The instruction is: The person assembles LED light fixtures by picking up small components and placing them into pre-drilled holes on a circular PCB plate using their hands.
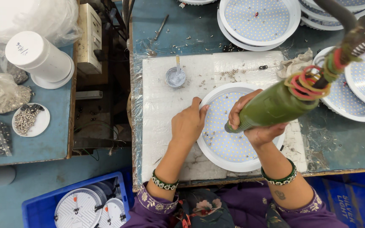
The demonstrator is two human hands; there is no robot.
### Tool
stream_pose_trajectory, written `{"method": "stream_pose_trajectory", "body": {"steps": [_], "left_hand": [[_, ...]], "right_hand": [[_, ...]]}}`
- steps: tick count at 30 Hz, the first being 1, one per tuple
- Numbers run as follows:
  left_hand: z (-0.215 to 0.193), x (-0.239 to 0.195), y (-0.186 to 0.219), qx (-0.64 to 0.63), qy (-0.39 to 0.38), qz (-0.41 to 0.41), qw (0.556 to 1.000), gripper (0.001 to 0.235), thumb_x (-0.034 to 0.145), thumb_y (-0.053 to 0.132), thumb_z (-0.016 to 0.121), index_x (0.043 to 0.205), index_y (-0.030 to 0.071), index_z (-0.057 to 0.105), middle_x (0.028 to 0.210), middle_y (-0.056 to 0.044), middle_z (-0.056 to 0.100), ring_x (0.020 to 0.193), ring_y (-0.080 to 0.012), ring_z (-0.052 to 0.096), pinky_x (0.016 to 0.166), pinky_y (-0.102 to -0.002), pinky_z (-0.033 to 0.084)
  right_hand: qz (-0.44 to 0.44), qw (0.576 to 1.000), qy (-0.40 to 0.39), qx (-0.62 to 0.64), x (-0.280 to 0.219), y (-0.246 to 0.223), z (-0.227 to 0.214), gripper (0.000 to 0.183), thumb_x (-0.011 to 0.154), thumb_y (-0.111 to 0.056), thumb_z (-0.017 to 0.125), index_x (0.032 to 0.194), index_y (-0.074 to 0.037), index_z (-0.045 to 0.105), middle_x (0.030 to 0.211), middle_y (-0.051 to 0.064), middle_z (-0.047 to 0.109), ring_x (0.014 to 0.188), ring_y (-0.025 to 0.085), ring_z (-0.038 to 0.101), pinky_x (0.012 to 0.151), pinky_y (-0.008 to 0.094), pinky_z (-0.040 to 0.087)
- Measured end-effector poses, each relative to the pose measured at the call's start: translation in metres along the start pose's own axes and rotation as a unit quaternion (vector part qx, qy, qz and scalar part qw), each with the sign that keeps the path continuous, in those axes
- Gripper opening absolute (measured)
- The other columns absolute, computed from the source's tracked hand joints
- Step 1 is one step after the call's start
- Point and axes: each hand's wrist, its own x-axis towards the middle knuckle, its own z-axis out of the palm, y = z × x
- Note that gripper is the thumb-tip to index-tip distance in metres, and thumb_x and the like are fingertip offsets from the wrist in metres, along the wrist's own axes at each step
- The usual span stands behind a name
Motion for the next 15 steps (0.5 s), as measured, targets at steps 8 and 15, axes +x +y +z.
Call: {"method": "stream_pose_trajectory", "body": {"steps": [8, 15], "left_hand": [[0.006, 0.002, -0.004, 0.028, 0.019, 0.011, 0.999, 0.033, 0.103, 0.043, 0.051, 0.11, 0.012, 0.059, 0.054, -0.012, 0.063, 0.049, -0.0347, 0.065, 0.044, -0.049, 0.047], [0.006, 0.008, -0.002, 0.009, -0.013, -0.022, 1.0, 0.031, 0.102, 0.04, 0.054, 0.111, 0.011, 0.06, 0.057, -0.015, 0.066, 0.054, -0.0374, 0.067, 0.049, -0.051, 0.048]], "right_hand": [[0.017, 1.0, -0.015, -0.005, -0.002, 0.0, -0.007, 0.103, 0.073, -0.097, 0.055, 0.1, 0.002, 0.051, 0.068, 0.013, 0.056, 0.054, 0.02, 0.056, 0.054, 0.034, 0.05], [0.04, 0.998, -0.049, 0.028, -0.01, 0.009, -0.009, 0.102, 0.068, -0.096, 0.061, 0.104, -0.001, 0.05, 0.071, 0.011, 0.057, 0.06, 0.018, 0.054, 0.055, 0.032, 0.049]]}}
